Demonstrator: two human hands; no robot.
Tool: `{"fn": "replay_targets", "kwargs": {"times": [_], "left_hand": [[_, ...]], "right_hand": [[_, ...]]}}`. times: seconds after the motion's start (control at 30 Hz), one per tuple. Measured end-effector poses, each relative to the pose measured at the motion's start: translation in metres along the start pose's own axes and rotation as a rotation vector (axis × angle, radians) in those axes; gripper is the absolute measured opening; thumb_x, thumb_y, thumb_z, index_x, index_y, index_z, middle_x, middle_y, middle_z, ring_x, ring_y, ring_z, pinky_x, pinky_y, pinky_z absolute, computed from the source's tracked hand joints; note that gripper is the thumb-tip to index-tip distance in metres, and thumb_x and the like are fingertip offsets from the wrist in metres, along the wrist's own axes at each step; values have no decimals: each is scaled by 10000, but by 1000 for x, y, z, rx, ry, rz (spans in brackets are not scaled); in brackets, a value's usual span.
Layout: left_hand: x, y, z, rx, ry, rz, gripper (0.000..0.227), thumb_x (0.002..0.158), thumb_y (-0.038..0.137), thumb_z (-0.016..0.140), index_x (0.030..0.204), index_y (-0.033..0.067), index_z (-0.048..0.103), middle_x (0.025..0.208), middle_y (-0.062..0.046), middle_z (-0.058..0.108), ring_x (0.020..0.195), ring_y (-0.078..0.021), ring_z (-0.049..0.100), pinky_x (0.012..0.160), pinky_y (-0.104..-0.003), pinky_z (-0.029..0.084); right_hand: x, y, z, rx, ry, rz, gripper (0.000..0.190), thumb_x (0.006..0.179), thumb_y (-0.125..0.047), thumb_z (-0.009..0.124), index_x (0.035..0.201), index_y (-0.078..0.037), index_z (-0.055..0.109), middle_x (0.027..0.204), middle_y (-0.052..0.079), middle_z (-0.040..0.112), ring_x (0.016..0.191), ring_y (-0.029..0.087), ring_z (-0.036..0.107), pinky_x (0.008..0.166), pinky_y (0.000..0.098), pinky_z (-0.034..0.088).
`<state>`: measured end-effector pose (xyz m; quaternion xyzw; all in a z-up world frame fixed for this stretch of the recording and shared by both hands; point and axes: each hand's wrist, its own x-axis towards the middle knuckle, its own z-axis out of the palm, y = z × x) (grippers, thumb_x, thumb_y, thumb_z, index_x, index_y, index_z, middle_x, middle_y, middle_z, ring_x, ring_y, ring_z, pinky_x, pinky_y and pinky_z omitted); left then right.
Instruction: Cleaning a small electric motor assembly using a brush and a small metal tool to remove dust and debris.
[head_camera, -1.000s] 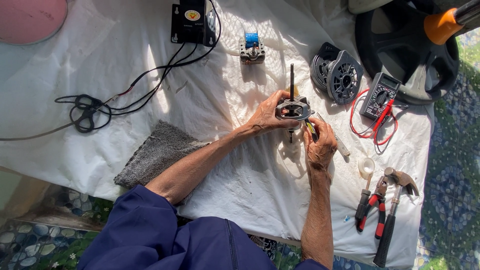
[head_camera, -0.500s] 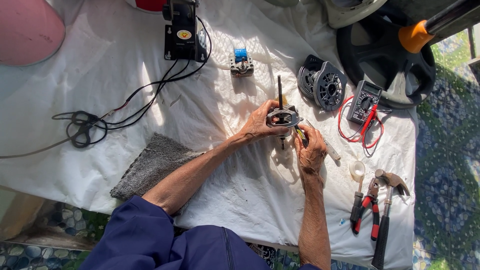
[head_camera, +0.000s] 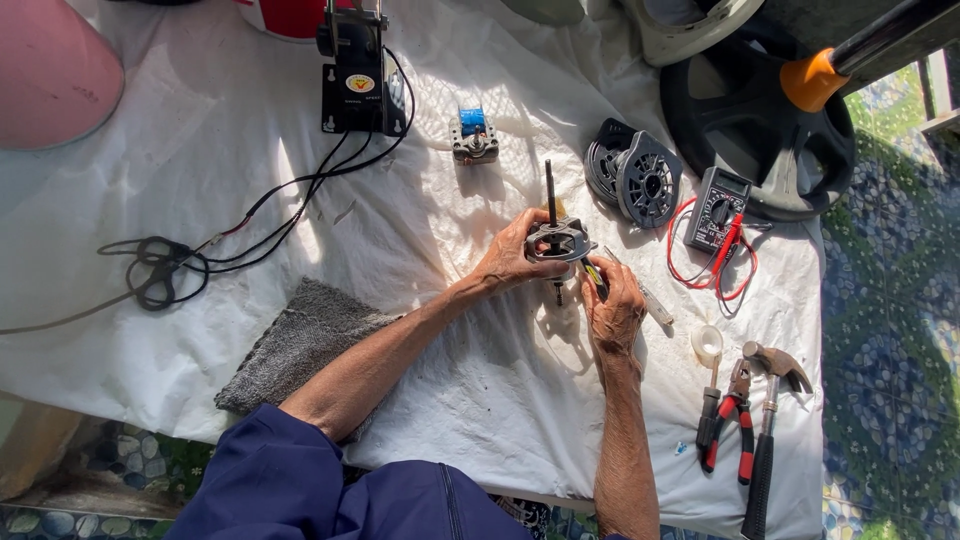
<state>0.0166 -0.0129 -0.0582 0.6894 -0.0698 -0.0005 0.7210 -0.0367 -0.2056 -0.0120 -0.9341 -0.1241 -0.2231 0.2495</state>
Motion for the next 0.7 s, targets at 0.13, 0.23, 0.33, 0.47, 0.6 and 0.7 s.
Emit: {"fn": "replay_targets", "kwargs": {"times": [0.13,0.23,0.33,0.47,0.6,0.7], "left_hand": [[3,-5,0,-17,1,14,807,581,476,972,1252,193,624,1084,-98,618,886,-238,725,823,-332,596],[0,-5,2,-19,3,17,801,587,475,968,1252,189,625,1094,-104,618,892,-251,724,828,-344,595],[3,-3,0,-28,6,1,798,589,466,969,1252,184,625,1093,-101,620,893,-241,721,832,-331,592],[-1,1,4,-36,12,-10,819,575,476,967,1260,186,623,1106,-101,625,905,-240,722,841,-337,595],[1,3,2,-37,17,-3,836,560,496,961,1261,187,627,1139,-119,638,943,-281,718,873,-361,589],[0,6,4,18,26,12,865,556,535,934,1273,176,612,1184,-145,637,1026,-348,708,915,-431,582]], "right_hand": [[2,-1,-1,13,-3,2,233,914,-196,784,1135,-186,711,900,73,657,877,305,689,810,424,552],[-1,3,-1,13,-4,3,239,916,-209,785,1142,-196,709,912,61,661,887,293,691,814,416,553],[2,0,-2,20,-12,6,243,912,-202,783,1144,-194,708,907,65,660,884,300,691,812,422,553],[0,-2,-4,8,-28,-2,242,924,-207,785,1151,-186,704,915,76,653,891,308,686,813,427,552],[3,-12,-7,26,-11,-18,238,938,-168,781,1165,-155,707,946,104,660,898,329,689,804,432,561],[-2,0,-1,2,-13,-23,244,945,-195,792,1173,-159,713,961,97,667,898,308,694,804,420,568]]}}
